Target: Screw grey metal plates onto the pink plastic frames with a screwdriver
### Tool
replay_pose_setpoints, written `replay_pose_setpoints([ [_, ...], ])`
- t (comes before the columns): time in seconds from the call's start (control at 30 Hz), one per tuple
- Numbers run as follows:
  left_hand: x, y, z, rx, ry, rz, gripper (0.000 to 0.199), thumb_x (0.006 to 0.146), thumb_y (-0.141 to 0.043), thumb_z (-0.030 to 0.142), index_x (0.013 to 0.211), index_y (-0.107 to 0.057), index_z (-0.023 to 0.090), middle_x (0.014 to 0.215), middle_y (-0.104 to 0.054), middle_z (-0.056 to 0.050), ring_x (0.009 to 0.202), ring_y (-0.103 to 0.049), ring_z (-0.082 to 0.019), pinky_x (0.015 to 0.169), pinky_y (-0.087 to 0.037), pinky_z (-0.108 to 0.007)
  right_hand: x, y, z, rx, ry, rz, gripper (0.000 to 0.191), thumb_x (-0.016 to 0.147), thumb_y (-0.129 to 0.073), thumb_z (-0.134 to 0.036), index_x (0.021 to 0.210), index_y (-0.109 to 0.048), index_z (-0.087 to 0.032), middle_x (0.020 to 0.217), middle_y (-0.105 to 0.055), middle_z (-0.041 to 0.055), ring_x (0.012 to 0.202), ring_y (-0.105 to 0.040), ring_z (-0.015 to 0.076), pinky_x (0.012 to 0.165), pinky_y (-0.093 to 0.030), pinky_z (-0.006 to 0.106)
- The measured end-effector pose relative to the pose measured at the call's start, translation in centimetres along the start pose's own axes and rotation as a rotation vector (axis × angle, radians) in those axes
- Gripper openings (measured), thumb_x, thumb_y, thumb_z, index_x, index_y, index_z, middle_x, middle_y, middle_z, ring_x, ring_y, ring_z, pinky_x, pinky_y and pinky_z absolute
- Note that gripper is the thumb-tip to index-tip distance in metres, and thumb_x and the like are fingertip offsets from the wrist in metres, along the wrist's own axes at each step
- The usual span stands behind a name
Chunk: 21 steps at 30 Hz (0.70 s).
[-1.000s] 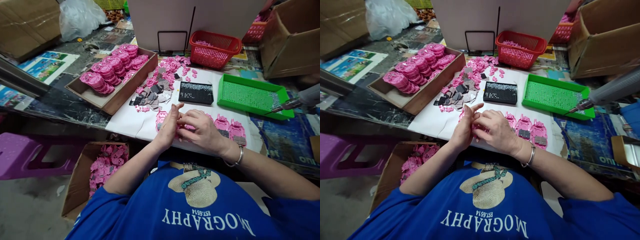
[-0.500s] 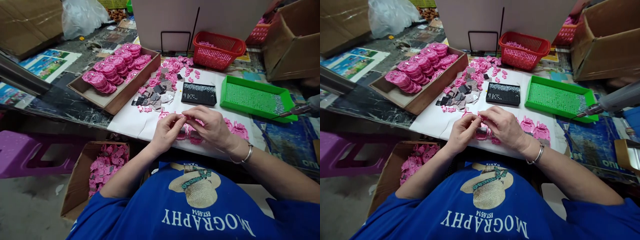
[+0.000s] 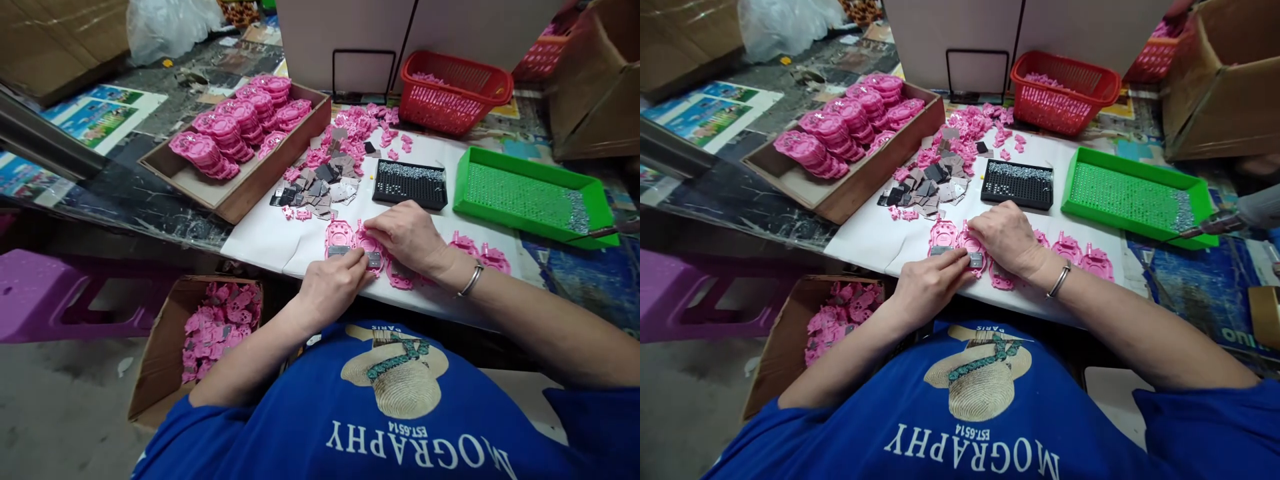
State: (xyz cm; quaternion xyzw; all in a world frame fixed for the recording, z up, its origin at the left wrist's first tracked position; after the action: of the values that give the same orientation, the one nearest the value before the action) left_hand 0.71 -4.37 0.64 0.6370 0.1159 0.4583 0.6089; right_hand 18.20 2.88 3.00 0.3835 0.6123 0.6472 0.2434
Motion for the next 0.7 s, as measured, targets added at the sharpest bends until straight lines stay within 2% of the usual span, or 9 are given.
replay_pose_setpoints([
  [0.2,0.0,-0.6,-0.3,-0.024,-0.003,0.037,0.025,0.097,-0.056,0.033,0.104,-0.07,0.013,0.107,-0.075,-0.009,0.077,-0.07,-0.016,0.059,-0.05,-0.023,0.3,-0.1,-0.4,-0.032,0.032,-0.038,0.024,0.092,-0.055,-0.023,0.083,-0.076,-0.016,0.077,-0.075,0.0069,0.073,-0.061,0.0194,0.072,-0.032,0.036],
  [0.4,-0.2,-1.2,-0.3,-0.082,-0.015,0.022,0.023,0.099,-0.052,0.025,0.107,-0.069,0.012,0.112,-0.074,-0.012,0.079,-0.072,-0.017,0.062,-0.054,-0.024,0.8,-0.2,-0.4,-0.002,-0.098,-0.088,0.021,0.089,-0.058,-0.022,0.075,-0.072,-0.015,0.072,-0.071,0.0077,0.065,-0.055,0.0174,0.063,-0.029,0.032],
  [0.53,-0.2,-1.3,-0.4,-0.128,0.033,-0.012,0.027,0.1,-0.048,0.028,0.106,-0.071,0.014,0.113,-0.073,-0.012,0.079,-0.072,-0.016,0.065,-0.055,-0.024,1.0,-0.6,-0.5,0.011,-0.098,-0.064,0.019,0.089,-0.057,-0.02,0.075,-0.07,-0.016,0.076,-0.07,0.0077,0.07,-0.056,0.0183,0.064,-0.03,0.032],
  [0.6,0.0,-0.9,-0.5,-0.255,0.081,-0.002,0.026,0.099,-0.052,0.032,0.102,-0.072,0.015,0.111,-0.074,-0.011,0.084,-0.072,-0.016,0.071,-0.056,-0.025,1.0,-0.5,-0.3,0.024,-0.085,-0.051,0.019,0.089,-0.058,-0.021,0.076,-0.07,-0.016,0.079,-0.071,0.0078,0.074,-0.058,0.0197,0.066,-0.032,0.033],
  [0.7,0.7,0.5,-0.9,-0.696,0.246,0.091,0.033,0.096,-0.056,0.045,0.104,-0.072,0.017,0.108,-0.073,-0.01,0.089,-0.07,-0.017,0.077,-0.056,-0.027,0.7,0.2,-0.3,0.063,-0.071,0.005,0.018,0.09,-0.059,-0.026,0.083,-0.073,-0.016,0.095,-0.074,0.0094,0.085,-0.062,0.0226,0.073,-0.039,0.036],
])
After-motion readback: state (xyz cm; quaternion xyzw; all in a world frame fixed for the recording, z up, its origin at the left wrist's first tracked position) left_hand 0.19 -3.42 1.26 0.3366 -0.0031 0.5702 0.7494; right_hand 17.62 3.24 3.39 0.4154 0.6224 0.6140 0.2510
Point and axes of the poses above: each hand's wrist, its own x-axis towards the middle knuckle, its own y-axis out of the back of the hand, z = x × y, the point moved 1 cm from there along x, towards the middle knuckle
